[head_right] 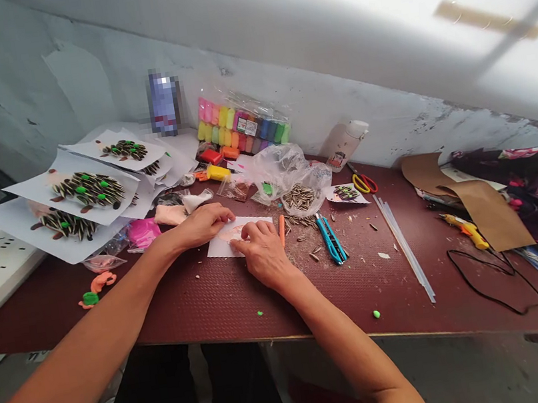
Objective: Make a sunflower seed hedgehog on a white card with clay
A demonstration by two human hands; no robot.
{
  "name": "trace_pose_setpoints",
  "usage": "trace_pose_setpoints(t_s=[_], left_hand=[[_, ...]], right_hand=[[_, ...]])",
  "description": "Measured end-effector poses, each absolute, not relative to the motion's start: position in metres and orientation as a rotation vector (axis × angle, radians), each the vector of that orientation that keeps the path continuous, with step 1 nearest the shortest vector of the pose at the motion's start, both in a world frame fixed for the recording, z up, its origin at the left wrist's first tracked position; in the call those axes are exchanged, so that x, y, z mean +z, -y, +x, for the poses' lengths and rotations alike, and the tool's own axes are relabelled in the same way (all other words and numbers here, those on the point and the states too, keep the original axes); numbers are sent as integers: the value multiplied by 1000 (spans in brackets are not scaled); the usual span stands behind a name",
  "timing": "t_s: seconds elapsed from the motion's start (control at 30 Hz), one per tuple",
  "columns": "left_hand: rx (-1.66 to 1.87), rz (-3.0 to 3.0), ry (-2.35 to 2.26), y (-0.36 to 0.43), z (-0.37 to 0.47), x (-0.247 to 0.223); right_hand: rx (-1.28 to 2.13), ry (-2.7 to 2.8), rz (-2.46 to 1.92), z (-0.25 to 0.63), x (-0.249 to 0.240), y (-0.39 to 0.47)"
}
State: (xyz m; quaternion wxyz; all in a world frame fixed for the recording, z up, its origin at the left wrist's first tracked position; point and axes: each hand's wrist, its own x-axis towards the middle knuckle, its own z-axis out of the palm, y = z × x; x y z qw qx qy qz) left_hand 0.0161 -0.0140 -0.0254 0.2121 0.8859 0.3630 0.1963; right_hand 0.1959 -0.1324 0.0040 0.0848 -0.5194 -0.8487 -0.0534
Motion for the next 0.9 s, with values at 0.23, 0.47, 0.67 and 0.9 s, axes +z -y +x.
trace_pose_setpoints(t_s=[0.23,0.47,0.67,0.9], left_hand=[[544,2487,-1002,15,16,-24],[556,2474,-997,14,16,-24],[539,2456,-994,16,16,-21],[516,2467,-1000,16,15,-20]], right_hand=[[-158,2534,-1525,190,6,136],[-206,2477,-1606,197,3,129],[-234,2499,-1639,199,-2,128],[-196,2424,-1679,205,2,129]])
